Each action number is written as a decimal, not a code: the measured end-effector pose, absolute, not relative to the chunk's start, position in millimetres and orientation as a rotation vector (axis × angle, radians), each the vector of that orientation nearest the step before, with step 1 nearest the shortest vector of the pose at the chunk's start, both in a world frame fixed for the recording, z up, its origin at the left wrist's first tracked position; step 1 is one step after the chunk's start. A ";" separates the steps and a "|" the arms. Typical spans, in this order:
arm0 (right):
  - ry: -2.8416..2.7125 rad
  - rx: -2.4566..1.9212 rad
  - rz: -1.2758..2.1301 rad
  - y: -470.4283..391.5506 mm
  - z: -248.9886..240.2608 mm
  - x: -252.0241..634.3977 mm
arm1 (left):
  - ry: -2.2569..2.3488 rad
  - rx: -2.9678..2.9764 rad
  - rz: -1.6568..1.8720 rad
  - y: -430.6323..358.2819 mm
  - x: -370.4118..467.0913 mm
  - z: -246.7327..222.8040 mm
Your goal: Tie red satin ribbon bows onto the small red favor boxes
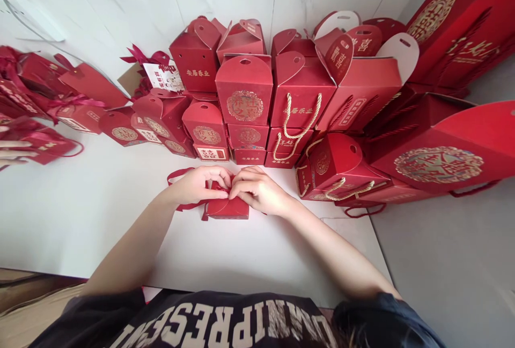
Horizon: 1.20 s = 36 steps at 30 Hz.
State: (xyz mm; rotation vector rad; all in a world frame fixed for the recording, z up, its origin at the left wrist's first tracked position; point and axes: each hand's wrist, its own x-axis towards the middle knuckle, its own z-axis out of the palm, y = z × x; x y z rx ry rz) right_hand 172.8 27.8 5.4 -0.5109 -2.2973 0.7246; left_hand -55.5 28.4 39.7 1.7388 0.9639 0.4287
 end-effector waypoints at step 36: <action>-1.905 -1.031 1.257 17.8 9.9 161.9 | 1.050 3.129 0.800 -15.9 -50.8 15.4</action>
